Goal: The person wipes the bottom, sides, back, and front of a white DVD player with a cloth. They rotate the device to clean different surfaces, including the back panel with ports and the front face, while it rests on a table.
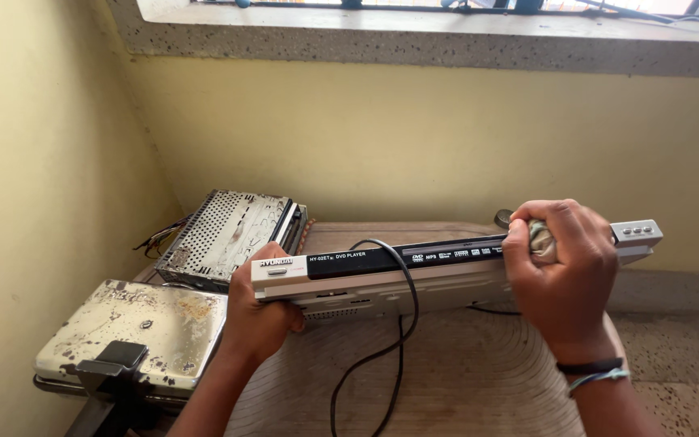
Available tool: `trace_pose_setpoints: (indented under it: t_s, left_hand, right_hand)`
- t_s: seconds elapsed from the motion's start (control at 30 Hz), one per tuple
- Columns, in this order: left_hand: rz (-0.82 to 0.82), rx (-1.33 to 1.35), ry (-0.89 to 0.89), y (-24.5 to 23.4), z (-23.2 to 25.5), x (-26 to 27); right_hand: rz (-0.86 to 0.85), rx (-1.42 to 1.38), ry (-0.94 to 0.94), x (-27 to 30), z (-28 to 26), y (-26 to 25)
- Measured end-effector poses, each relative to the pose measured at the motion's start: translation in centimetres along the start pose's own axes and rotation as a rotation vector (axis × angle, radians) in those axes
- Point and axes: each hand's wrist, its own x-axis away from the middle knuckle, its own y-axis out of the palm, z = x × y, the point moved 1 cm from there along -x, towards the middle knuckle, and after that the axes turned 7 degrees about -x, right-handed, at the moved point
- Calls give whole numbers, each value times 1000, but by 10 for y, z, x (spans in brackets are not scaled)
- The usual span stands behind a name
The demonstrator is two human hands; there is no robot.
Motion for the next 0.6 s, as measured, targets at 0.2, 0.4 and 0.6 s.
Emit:
trace_pose_setpoints:
  t_s: [0.2, 0.4, 0.6]
  left_hand:
    - [-9, -16, -9, -1, 1, 0]
    - [4, -42, 56, 0, 1, 3]
    - [19, -49, 43, -1, -1, 1]
  right_hand:
    - [66, 1, 307, 3, 56, -23]
    - [254, -103, 451, 17, 77, -22]
    - [139, 110, 180, 11, 32, -5]
